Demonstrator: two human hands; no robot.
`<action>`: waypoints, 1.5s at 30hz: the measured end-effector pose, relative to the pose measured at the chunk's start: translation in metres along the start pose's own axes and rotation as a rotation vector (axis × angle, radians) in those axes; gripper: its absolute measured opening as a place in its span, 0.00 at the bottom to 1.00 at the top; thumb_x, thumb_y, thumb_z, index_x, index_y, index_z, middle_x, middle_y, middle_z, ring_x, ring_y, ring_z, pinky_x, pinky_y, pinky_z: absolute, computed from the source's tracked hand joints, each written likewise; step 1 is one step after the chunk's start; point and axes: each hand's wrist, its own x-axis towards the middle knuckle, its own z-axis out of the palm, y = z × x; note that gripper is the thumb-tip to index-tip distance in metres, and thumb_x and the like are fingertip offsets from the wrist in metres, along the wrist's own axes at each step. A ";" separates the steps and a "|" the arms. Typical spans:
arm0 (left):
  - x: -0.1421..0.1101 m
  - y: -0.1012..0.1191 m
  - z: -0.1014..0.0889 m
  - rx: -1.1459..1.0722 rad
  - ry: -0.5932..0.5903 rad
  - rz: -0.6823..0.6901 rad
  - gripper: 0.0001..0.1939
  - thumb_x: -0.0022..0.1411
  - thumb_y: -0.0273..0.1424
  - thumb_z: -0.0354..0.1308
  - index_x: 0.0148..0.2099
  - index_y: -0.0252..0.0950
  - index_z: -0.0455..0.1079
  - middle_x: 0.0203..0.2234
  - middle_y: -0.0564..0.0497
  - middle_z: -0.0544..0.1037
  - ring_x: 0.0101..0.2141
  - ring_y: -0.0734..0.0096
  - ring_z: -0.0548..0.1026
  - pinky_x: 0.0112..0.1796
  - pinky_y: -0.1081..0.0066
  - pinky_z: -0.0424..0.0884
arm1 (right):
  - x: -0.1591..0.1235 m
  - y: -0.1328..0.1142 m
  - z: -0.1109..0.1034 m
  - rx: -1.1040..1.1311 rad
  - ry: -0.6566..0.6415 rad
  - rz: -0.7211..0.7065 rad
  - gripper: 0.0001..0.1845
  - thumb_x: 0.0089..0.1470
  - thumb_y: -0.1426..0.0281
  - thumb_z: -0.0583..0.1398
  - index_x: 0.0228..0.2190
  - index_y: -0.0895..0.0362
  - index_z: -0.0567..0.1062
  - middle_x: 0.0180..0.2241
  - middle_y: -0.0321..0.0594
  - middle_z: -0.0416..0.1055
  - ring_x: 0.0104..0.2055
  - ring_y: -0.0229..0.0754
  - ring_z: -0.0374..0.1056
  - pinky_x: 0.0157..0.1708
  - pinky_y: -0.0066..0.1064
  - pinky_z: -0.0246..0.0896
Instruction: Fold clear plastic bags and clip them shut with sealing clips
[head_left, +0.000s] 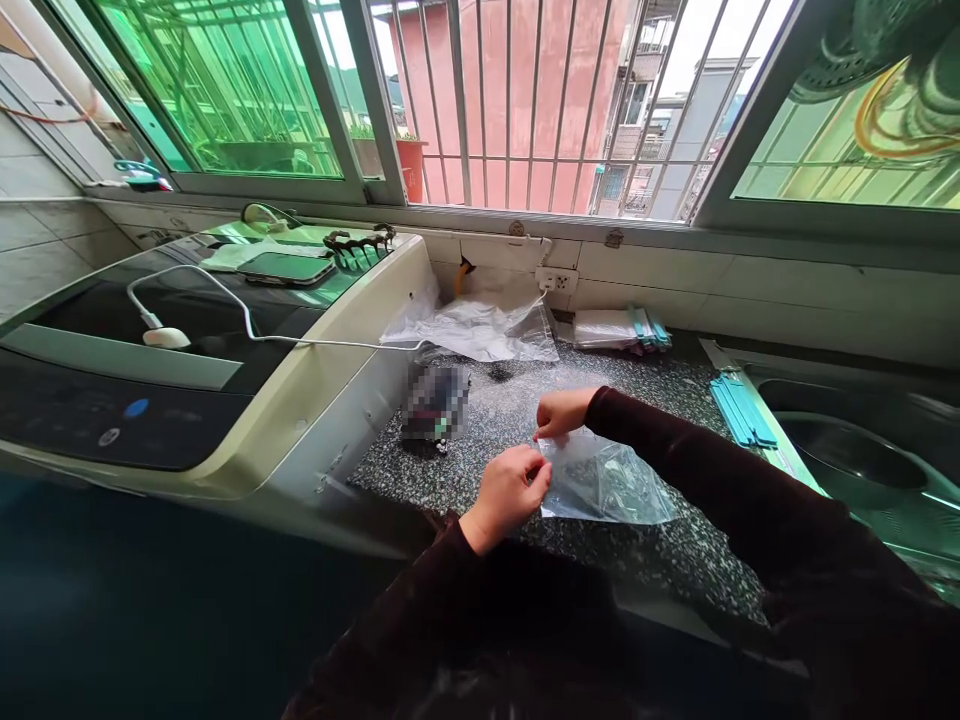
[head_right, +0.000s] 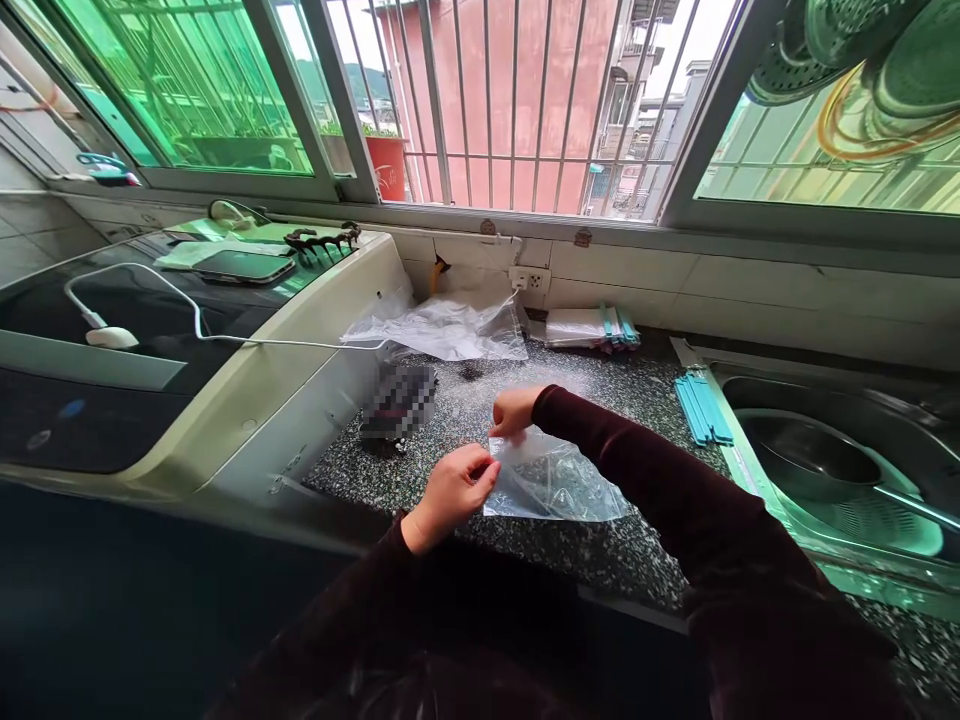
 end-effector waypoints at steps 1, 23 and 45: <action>-0.003 0.001 0.002 0.027 0.027 0.027 0.14 0.59 0.30 0.49 0.21 0.35 0.61 0.20 0.52 0.67 0.24 0.75 0.64 0.28 0.73 0.58 | 0.002 -0.002 0.002 -0.016 -0.013 -0.014 0.14 0.49 0.70 0.56 0.17 0.63 0.74 0.14 0.34 0.66 0.19 0.30 0.55 0.23 0.25 0.48; -0.031 -0.013 0.005 -0.207 0.061 -0.228 0.16 0.57 0.34 0.49 0.19 0.35 0.57 0.16 0.55 0.63 0.21 0.77 0.61 0.25 0.75 0.56 | -0.004 0.031 -0.023 0.179 0.244 0.079 0.07 0.43 0.72 0.56 0.23 0.61 0.75 0.20 0.35 0.70 0.23 0.32 0.62 0.26 0.24 0.55; 0.001 -0.032 -0.052 0.143 -0.295 -0.342 0.16 0.57 0.38 0.50 0.21 0.35 0.64 0.16 0.54 0.67 0.21 0.74 0.62 0.24 0.73 0.53 | -0.057 0.112 0.028 0.444 0.611 0.510 0.11 0.48 0.70 0.56 0.17 0.61 0.70 0.18 0.37 0.67 0.19 0.32 0.59 0.22 0.25 0.54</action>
